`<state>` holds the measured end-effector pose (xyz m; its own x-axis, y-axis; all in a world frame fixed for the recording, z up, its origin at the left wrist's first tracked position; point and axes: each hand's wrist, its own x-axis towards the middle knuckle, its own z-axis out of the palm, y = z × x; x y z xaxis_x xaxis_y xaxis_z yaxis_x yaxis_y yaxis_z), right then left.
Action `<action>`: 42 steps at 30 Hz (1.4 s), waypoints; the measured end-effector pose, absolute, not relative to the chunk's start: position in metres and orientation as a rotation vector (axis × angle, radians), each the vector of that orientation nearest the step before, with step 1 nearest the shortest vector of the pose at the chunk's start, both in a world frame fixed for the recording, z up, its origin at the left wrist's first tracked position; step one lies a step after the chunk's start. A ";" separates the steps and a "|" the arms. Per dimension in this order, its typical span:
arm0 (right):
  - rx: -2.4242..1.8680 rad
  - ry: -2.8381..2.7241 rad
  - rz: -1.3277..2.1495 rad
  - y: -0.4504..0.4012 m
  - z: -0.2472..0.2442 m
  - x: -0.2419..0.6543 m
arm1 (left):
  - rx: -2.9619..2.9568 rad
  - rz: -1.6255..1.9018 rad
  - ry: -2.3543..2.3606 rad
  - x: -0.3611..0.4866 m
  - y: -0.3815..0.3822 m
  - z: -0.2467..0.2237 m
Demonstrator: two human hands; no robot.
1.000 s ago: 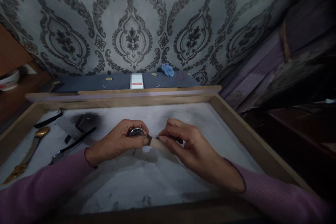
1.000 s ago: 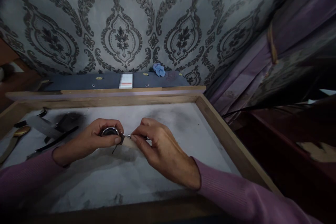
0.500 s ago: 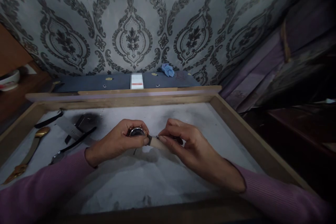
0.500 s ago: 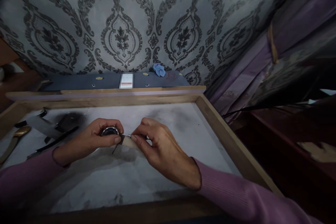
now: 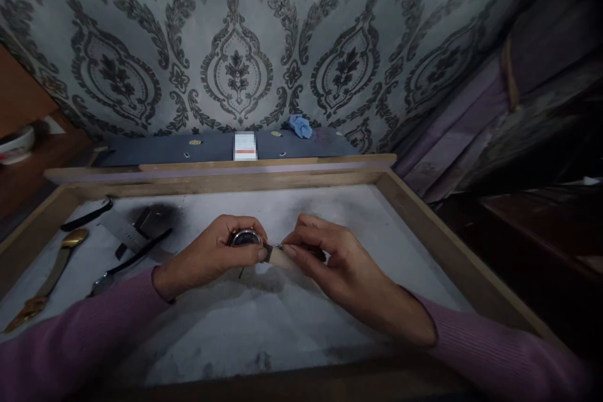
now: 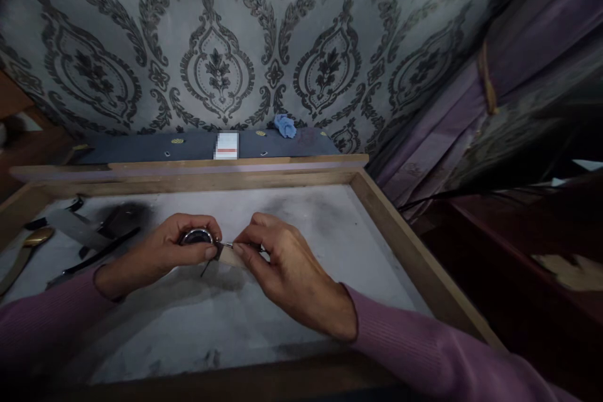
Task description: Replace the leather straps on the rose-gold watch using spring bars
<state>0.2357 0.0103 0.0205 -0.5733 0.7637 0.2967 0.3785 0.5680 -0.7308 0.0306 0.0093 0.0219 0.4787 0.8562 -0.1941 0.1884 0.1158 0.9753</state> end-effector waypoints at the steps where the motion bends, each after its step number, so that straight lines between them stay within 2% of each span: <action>1: -0.917 -2.191 0.823 0.010 0.021 0.236 | 1.398 0.631 0.996 0.030 0.009 0.022; 42: -0.911 -2.143 0.830 0.009 0.020 0.234 | 1.377 0.679 0.952 0.026 0.009 0.017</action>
<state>0.2340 0.0093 0.0200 -0.5419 0.7783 0.3173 0.3614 0.5566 -0.7481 0.0256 0.0091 0.0171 0.4831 0.8610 -0.1588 0.1301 0.1088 0.9855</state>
